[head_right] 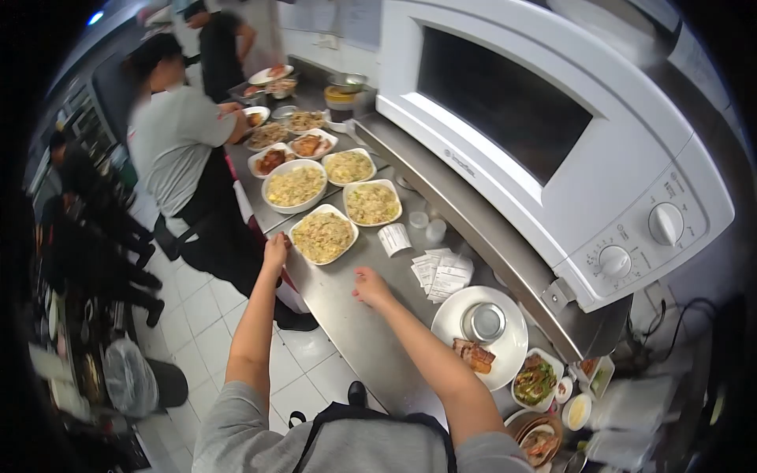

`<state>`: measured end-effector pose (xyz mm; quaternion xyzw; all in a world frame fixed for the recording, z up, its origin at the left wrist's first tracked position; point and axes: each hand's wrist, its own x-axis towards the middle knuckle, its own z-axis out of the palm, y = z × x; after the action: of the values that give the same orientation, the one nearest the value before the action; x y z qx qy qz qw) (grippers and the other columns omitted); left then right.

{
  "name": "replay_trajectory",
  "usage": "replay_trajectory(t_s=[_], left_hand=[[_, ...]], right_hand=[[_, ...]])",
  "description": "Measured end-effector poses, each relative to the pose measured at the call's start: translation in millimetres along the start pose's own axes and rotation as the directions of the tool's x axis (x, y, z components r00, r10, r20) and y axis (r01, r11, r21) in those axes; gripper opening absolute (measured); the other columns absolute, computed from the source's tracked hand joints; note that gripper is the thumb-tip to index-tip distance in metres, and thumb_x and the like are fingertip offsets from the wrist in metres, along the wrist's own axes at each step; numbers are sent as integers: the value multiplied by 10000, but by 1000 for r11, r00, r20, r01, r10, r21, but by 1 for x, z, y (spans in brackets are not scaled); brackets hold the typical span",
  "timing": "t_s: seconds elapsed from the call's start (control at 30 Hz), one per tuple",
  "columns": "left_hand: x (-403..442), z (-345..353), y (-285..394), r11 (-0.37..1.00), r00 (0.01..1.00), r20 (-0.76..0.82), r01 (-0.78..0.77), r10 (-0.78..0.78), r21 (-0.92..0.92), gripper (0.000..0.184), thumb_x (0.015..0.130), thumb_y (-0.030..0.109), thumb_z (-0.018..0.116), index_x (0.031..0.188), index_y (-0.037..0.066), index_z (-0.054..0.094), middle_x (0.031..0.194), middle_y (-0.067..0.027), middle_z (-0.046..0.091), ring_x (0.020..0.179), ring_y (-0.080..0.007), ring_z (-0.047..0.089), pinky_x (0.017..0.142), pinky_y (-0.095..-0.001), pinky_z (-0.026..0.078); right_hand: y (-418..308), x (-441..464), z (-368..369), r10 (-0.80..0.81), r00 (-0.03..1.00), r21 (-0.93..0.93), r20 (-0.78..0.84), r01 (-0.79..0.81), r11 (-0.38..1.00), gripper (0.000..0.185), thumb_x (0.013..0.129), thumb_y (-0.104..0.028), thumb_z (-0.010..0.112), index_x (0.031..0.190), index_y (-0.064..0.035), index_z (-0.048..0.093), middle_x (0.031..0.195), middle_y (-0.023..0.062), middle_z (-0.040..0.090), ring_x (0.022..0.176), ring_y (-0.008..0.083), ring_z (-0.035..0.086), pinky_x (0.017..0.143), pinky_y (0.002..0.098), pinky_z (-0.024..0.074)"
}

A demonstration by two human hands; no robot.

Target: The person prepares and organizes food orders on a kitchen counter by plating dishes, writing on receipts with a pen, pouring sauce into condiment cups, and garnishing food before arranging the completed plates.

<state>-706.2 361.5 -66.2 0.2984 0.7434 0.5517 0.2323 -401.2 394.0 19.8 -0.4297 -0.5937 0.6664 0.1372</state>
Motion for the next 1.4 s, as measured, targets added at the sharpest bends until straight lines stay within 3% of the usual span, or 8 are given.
replay_trajectory(t_s=[0.07, 0.13, 0.27, 0.37, 0.67, 1.1, 1.27, 1.4], left_hand=[[28, 7, 4, 981, 990, 23, -139, 137, 133, 339, 936, 212, 401, 1073, -28, 597, 920, -180, 632, 857, -235, 617, 788, -323, 470], [6, 6, 59, 973, 957, 216, 216, -194, -86, 320, 946, 199, 407, 1083, -24, 590, 869, -102, 628, 820, -197, 621, 622, -310, 543], [9, -18, 58, 968, 814, 560, 12, -155, 250, 308, 930, 154, 415, 1160, -18, 527, 950, -130, 619, 756, -209, 645, 588, -295, 562], [-42, -24, 87, 954, 673, 693, 291, -259, 74, 358, 900, 69, 394, 1251, 6, 418, 1056, -167, 600, 841, -285, 657, 626, -300, 573], [-190, -23, 72, 802, 719, 660, 518, -220, -298, 460, 884, 27, 448, 1327, 47, 323, 1243, -172, 491, 941, -320, 626, 699, -330, 585], [-469, 63, 22, 840, 255, 947, 541, -196, 28, 572, 782, 29, 543, 1318, 58, 347, 1160, -129, 538, 1016, -255, 571, 832, -351, 502], [-561, 118, 61, 675, 352, 926, 652, 137, -347, 561, 765, 211, 721, 1243, 139, 438, 1226, -168, 472, 1100, -347, 490, 874, -523, 419], [-575, 134, 116, 935, 424, 886, 200, 186, -292, 516, 791, 240, 675, 1235, 107, 449, 1192, -183, 498, 1114, -361, 471, 892, -528, 392]], right_hand=[[14, 7, 3, 4, 1000, -120, -8, -5, 993, 340, 846, -64, 473, 1184, -25, 472, 951, 95, 541, 687, 193, 599, 557, 295, 492], [39, 5, 12, -202, 974, -509, 105, 227, 830, 380, 782, -17, 515, 1162, -19, 496, 1023, 134, 494, 639, 199, 595, 495, 284, 492], [31, -85, 19, -39, 972, -382, 233, 128, 915, 409, 733, 2, 597, 1135, -10, 522, 1039, 167, 453, 735, 218, 591, 669, 305, 538], [91, -131, 9, -206, 917, -366, 343, 332, 869, 380, 764, -34, 598, 1136, -5, 526, 1034, 153, 491, 811, 211, 585, 754, 297, 510], [103, -343, -78, -198, 949, -317, -246, 114, 942, 282, 787, -94, 576, 1060, -22, 585, 838, 128, 615, 745, 222, 593, 703, 326, 477], [206, -618, -227, -263, 96, -207, -960, -878, 432, 208, 815, -217, 556, 763, -32, 636, 872, 201, 583, 793, 368, 595, 662, 442, 495], [232, -611, -267, 273, 73, 44, -959, -915, 401, 412, 766, -329, 571, 1055, -42, 636, 1194, 161, 554, 1081, 308, 560, 858, 392, 476], [266, -603, -312, 476, 450, -307, -756, -885, 349, 321, 774, -181, 542, 1049, -56, 651, 1107, 124, 623, 1031, 273, 599, 855, 389, 482]])
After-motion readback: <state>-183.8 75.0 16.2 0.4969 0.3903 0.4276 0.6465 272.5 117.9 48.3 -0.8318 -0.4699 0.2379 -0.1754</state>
